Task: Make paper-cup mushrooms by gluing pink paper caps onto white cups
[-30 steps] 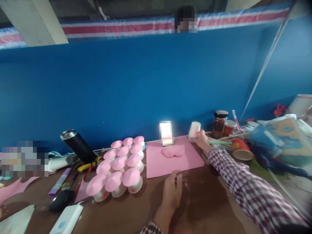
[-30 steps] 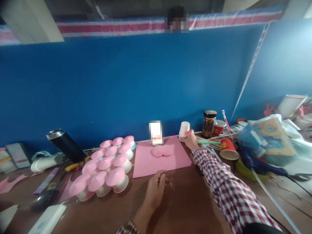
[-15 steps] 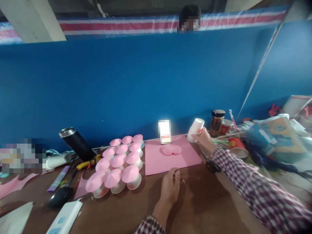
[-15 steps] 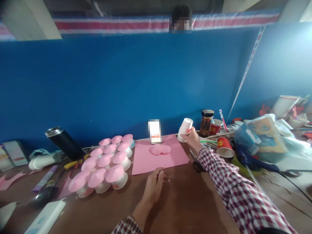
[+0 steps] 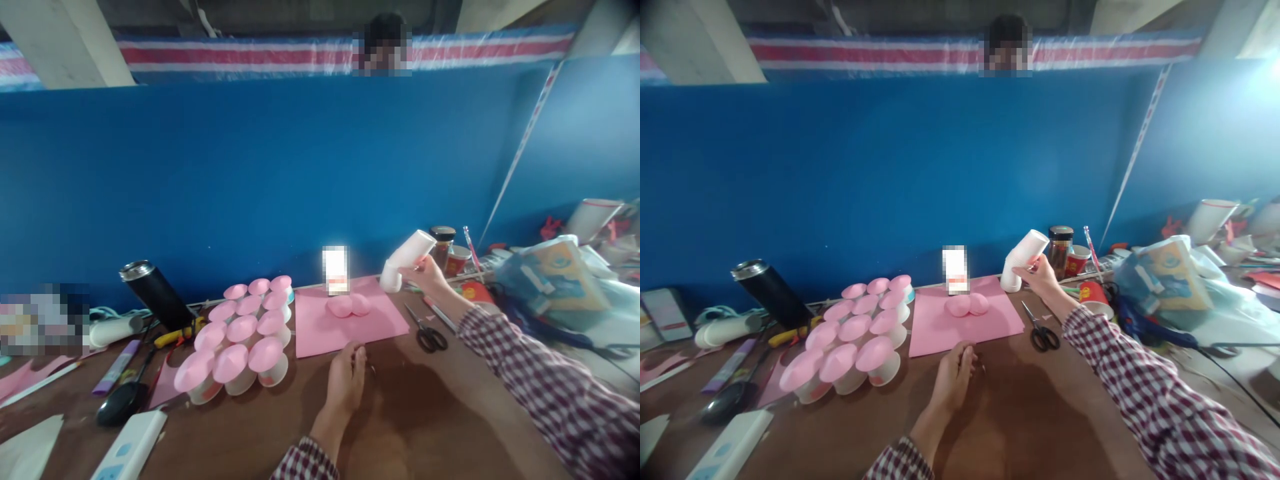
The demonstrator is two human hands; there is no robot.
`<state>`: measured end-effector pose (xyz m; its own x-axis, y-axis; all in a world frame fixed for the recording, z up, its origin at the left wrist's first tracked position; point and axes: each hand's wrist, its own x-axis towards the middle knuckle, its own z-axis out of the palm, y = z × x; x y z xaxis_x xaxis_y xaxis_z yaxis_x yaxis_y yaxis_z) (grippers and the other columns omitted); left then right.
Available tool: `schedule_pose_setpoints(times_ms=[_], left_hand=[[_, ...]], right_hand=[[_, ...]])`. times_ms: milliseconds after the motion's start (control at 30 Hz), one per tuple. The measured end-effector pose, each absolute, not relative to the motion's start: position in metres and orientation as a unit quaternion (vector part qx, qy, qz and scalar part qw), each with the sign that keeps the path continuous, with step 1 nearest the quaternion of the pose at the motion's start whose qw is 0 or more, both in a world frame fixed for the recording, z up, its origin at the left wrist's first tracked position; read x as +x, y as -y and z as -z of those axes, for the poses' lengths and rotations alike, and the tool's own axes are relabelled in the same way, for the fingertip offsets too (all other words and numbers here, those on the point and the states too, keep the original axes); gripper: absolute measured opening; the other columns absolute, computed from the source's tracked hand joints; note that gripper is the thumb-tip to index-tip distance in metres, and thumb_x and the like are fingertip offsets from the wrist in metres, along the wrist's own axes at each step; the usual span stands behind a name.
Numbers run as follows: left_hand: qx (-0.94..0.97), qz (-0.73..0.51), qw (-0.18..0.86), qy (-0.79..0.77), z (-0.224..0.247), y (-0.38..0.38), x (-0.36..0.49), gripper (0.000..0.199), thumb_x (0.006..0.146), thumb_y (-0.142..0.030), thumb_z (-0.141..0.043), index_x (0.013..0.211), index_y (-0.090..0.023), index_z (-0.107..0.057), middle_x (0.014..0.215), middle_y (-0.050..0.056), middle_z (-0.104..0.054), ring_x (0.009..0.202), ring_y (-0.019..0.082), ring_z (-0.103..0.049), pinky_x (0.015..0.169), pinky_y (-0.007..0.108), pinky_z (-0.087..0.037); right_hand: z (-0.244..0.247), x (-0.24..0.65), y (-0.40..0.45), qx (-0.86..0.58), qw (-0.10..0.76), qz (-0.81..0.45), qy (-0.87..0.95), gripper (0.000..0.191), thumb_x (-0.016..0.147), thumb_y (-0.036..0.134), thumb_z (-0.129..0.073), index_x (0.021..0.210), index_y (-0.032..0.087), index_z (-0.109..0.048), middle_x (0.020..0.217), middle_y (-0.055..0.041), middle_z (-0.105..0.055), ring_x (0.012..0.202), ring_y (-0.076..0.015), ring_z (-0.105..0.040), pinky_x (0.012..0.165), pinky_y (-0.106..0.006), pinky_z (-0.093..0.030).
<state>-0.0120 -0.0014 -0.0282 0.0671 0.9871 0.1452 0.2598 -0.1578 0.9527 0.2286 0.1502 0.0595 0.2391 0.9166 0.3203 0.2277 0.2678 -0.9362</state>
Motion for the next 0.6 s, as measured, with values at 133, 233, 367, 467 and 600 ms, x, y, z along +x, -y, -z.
schedule_pose_setpoints(times_ms=[133,233,367,467,600], left_hand=[[0.599,-0.464,0.404,-0.513,0.029,0.002,-0.012,0.04,0.094,-0.045,-0.038,0.108,-0.018,-0.064,0.085,0.009,-0.067,0.067,0.016,-0.06,0.063,0.027,-0.047],[0.575,-0.497,0.399,-0.513,0.03,0.003,-0.014,0.04,0.093,-0.046,-0.041,0.11,-0.017,-0.063,0.087,0.01,-0.067,0.067,0.016,-0.06,0.061,0.027,-0.048],[0.541,-0.554,0.382,-0.504,0.027,0.003,-0.017,0.039,0.091,-0.046,-0.045,0.108,-0.016,-0.064,0.082,0.008,-0.066,0.064,0.014,-0.058,0.059,0.025,-0.047],[0.502,-0.589,0.424,-0.47,0.018,0.005,-0.018,0.038,0.089,-0.048,-0.05,0.098,-0.015,-0.068,0.076,0.005,-0.064,0.059,0.012,-0.054,0.057,0.023,-0.045],[0.442,-0.606,0.541,-0.38,0.007,0.008,-0.015,0.034,0.082,-0.044,-0.063,0.093,-0.014,-0.072,0.079,0.006,-0.068,0.064,0.012,-0.055,0.062,0.024,-0.046]], right_hand=[[-0.068,0.214,-0.107,-0.477,0.528,-0.418,0.564,0.046,0.064,0.048,-0.078,0.093,0.019,-0.056,0.085,-0.0057,-0.068,0.077,-0.0206,-0.065,0.066,-0.033,-0.053],[-0.067,0.202,-0.077,-0.364,0.463,-0.603,0.537,0.046,0.07,0.043,-0.076,0.107,0.021,-0.059,0.103,-0.0086,-0.068,0.092,-0.0216,-0.066,0.073,-0.031,-0.053],[-0.06,0.185,-0.048,-0.294,0.404,-0.707,0.501,0.047,0.075,0.042,-0.074,0.115,0.022,-0.06,0.112,-0.0099,-0.067,0.098,-0.0229,-0.066,0.078,-0.034,-0.053],[-0.053,0.167,-0.034,-0.299,0.391,-0.702,0.515,0.05,0.075,0.039,-0.075,0.119,0.022,-0.058,0.116,-0.0096,-0.066,0.102,-0.0243,-0.064,0.086,-0.037,-0.051],[-0.038,0.138,-0.025,-0.339,0.418,-0.643,0.545,0.053,0.067,0.036,-0.082,0.113,0.019,-0.06,0.107,-0.0084,-0.069,0.104,-0.0269,-0.063,0.094,-0.042,-0.048]])
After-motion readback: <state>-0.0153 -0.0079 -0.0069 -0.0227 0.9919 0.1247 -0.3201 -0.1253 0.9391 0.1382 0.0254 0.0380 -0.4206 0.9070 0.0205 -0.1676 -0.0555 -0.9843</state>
